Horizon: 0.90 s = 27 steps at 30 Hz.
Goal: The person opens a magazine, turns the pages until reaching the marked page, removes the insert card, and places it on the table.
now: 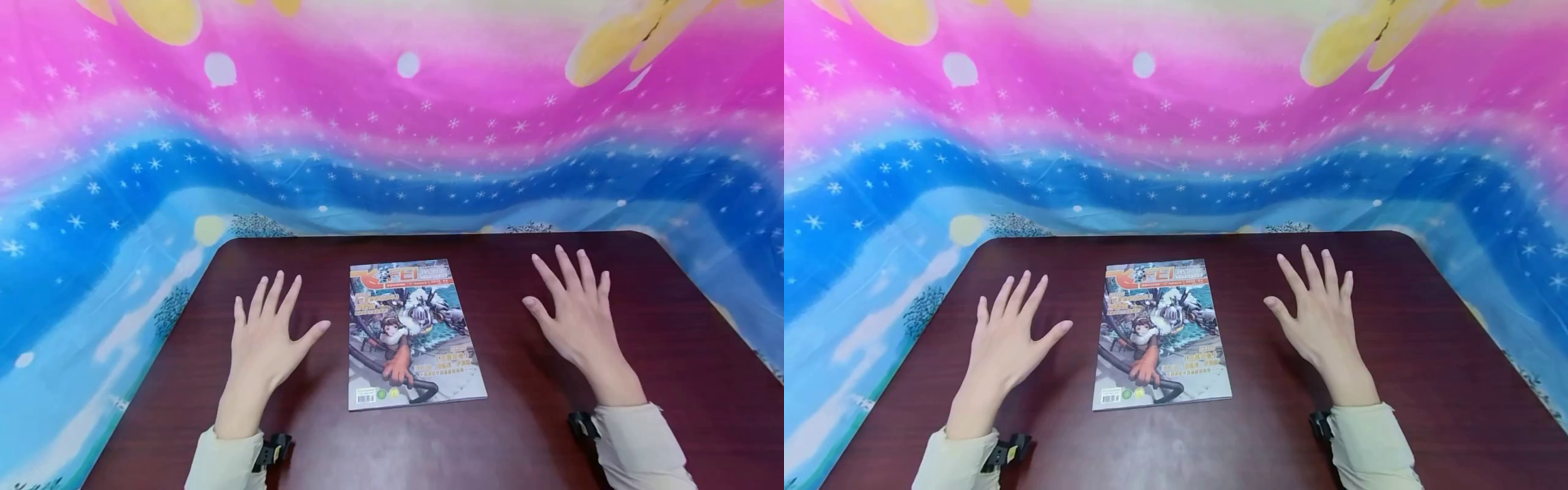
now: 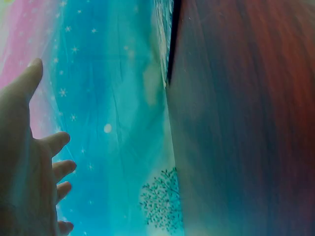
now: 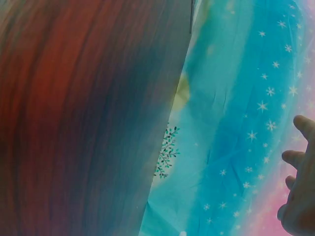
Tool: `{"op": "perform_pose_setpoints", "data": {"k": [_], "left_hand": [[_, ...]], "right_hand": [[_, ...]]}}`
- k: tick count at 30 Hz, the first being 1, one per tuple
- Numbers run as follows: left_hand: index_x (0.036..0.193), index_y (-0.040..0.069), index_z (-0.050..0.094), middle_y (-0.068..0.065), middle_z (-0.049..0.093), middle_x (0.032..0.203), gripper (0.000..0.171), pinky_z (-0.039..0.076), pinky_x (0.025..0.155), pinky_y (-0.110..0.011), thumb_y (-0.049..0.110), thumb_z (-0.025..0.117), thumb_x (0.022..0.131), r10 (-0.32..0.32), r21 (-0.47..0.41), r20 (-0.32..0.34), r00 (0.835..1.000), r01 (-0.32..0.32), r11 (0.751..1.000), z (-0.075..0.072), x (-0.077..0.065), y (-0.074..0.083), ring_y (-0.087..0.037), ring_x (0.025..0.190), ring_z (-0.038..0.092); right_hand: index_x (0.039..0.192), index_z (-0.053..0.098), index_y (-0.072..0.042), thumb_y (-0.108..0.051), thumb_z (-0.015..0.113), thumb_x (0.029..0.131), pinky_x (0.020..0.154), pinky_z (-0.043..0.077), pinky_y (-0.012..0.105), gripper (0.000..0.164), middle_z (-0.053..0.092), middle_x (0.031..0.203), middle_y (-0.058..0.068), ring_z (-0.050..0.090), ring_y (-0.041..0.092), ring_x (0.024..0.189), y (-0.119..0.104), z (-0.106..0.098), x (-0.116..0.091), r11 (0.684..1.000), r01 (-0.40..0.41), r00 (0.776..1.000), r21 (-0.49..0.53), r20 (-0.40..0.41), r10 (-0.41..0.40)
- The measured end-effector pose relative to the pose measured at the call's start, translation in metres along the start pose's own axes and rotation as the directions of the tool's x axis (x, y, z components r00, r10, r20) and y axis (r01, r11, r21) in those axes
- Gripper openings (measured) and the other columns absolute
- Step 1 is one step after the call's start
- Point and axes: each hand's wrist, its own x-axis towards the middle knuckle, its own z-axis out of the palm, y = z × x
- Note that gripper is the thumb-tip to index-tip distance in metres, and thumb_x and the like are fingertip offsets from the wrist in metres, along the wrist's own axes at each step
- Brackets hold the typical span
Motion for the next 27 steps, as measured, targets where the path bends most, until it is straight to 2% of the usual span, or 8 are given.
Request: {"op": "perform_pose_setpoints", "data": {"k": [5, 9, 14, 21, 27], "left_hand": [[0.159, 0.023, 0.025, -0.012, 0.025, 0.162, 0.091, 0.001, 0.115, -0.064, 0.074, 0.05, 0.087, 0.024, 0.003, 0.014, 1.0, -0.024, 1.0, 0.002, 0.006, 0.005, -0.035, 0.149, 0.012], [0.159, 0.025, 0.023, -0.009, 0.024, 0.162, 0.091, 0.002, 0.116, -0.062, 0.075, 0.048, 0.087, 0.072, 0.016, 0.046, 0.996, -0.073, 0.997, 0.004, 0.007, 0.008, -0.033, 0.15, 0.013], [0.158, 0.025, 0.027, -0.007, 0.023, 0.163, 0.089, 0.006, 0.116, -0.062, 0.071, 0.054, 0.087, 0.152, 0.013, 0.068, 0.986, -0.153, 0.988, 0.007, 0.004, 0.013, -0.031, 0.15, 0.014], [0.157, 0.025, 0.031, -0.002, 0.024, 0.163, 0.085, 0.014, 0.116, -0.061, 0.067, 0.058, 0.088, 0.274, -0.064, 0.134, 0.952, -0.268, 0.961, 0.016, -0.005, 0.027, -0.028, 0.149, 0.018], [0.156, 0.024, 0.034, 0.0, 0.026, 0.162, 0.085, 0.02, 0.115, -0.06, 0.072, 0.052, 0.088, 0.381, -0.04, 0.193, 0.904, -0.381, 0.924, 0.026, -0.014, 0.038, -0.025, 0.149, 0.022]], "right_hand": [[0.158, 0.025, -0.025, -0.051, 0.047, 0.101, 0.113, -0.008, 0.065, 0.067, 0.015, 0.164, 0.015, -0.001, 0.037, 0.15, -0.01, 0.002, 0.001, 0.998, 0.043, 0.999, 0.042, 0.009, -0.044], [0.158, 0.028, -0.025, -0.048, 0.055, 0.098, 0.115, -0.002, 0.063, 0.069, 0.017, 0.163, 0.013, 0.003, 0.034, 0.151, -0.014, 0.0, 0.002, 0.993, 0.114, 0.993, 0.004, 0.011, -0.114], [0.156, 0.032, -0.024, -0.047, 0.062, 0.094, 0.115, 0.003, 0.063, 0.073, 0.022, 0.162, 0.012, 0.008, 0.033, 0.15, -0.013, -0.003, 0.004, 0.977, 0.209, 0.978, -0.036, 0.024, -0.208], [0.154, 0.037, -0.025, -0.043, 0.069, 0.089, 0.117, 0.006, 0.059, 0.074, 0.028, 0.16, 0.012, 0.013, 0.032, 0.15, -0.015, 0.003, 0.001, 0.952, 0.303, 0.952, -0.041, 0.064, -0.3], [0.153, 0.039, -0.026, -0.043, 0.072, 0.088, 0.116, 0.016, 0.058, 0.075, 0.029, 0.16, 0.008, 0.02, 0.031, 0.148, -0.02, 0.011, -0.007, 0.943, 0.333, 0.937, -0.018, 0.113, -0.329]]}}
